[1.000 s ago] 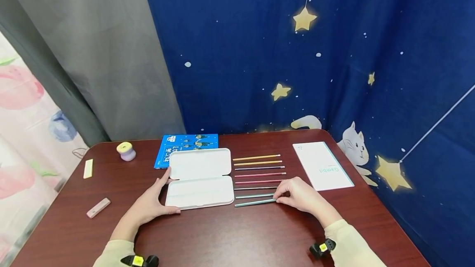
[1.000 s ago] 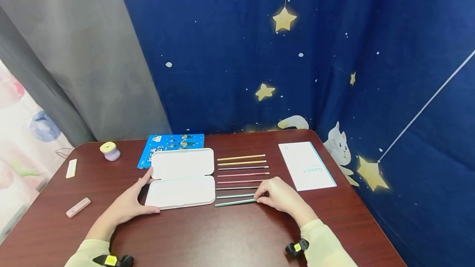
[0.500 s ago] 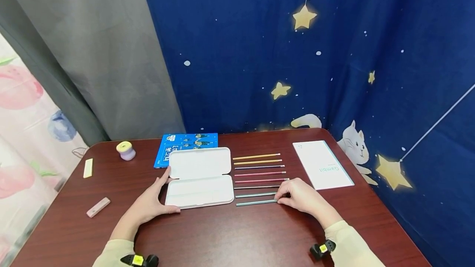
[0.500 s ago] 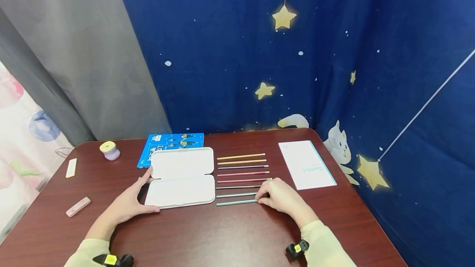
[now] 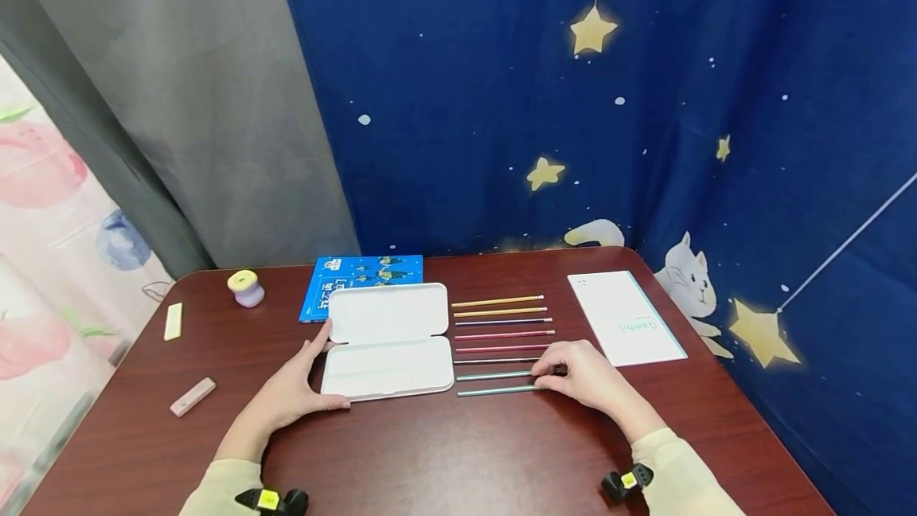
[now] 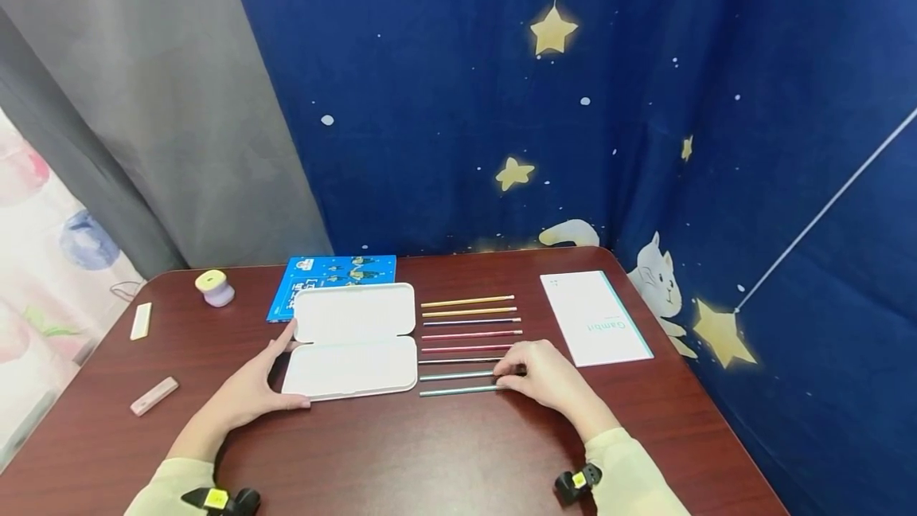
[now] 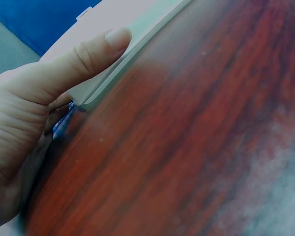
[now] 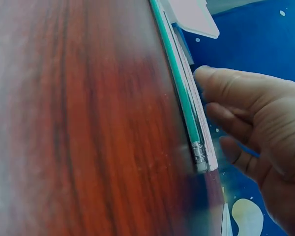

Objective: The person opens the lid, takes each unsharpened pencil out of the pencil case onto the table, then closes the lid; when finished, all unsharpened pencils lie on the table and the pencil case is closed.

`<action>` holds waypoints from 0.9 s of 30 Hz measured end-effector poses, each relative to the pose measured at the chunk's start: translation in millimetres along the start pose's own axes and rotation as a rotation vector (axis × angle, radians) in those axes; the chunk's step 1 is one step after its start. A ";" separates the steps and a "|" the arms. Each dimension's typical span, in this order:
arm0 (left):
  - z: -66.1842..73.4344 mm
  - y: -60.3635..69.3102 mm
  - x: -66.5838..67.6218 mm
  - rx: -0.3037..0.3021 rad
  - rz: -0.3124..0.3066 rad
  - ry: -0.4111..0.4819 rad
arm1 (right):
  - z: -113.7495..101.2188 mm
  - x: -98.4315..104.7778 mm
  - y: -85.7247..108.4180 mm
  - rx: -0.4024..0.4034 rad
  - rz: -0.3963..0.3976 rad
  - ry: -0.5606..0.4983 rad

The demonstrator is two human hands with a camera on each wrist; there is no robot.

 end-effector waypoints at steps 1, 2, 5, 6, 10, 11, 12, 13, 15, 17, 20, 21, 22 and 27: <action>-0.1 0.4 0.4 0.005 0.003 0.000 | 0.3 0.6 -1.3 -0.009 0.024 -0.030; 0.1 0.8 0.7 0.007 0.004 -0.001 | 0.4 1.2 -2.8 -0.017 0.048 -0.058; 0.0 1.3 1.3 0.013 0.009 -0.004 | -0.3 0.6 -8.4 -0.037 0.094 -0.132; -0.1 1.3 1.5 0.014 0.010 -0.005 | -1.0 -0.2 -10.9 -0.042 0.100 -0.145; -0.9 0.9 2.1 0.009 0.011 -0.008 | -6.3 -4.3 -25.1 -0.059 0.092 -0.183; -1.0 1.0 2.2 0.008 0.011 -0.004 | -8.2 -5.9 -30.0 -0.066 0.078 -0.190; -1.2 1.2 2.3 0.006 0.012 -0.005 | -10.0 -7.9 -35.2 -0.071 0.062 -0.192; -1.4 1.3 2.4 0.005 0.014 -0.003 | -11.7 -10.5 -40.5 -0.078 0.042 -0.190; -1.5 1.8 2.1 0.001 0.017 -0.005 | -15.6 -15.8 -51.8 -0.097 0.001 -0.184; -1.6 2.0 1.7 -0.001 0.021 -0.012 | -20.0 -21.7 -64.0 -0.097 -0.032 -0.167; -1.0 2.2 0.8 0.001 0.029 -0.015 | -26.4 -30.0 -82.0 -0.098 -0.071 -0.153; -0.9 2.2 0.4 0.003 0.030 -0.017 | -28.6 -32.6 -87.4 -0.095 -0.080 -0.157; -0.7 2.2 0.0 0.003 0.028 -0.018 | -30.5 -35.0 -92.5 -0.097 -0.091 -0.163; -0.1 3.6 0.3 0.008 0.022 -0.004 | -39.9 -45.6 -112.4 -0.114 -0.136 -0.209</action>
Point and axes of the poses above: each hand's wrist, its own y-axis away from the middle knuckle, its own x-axis out of the back of the hand, z = x × y, the point moved 5 cm from there along -y, towards the middle knuckle, and after that the axes turned 8 degrees about y, right-handed, at the moved point
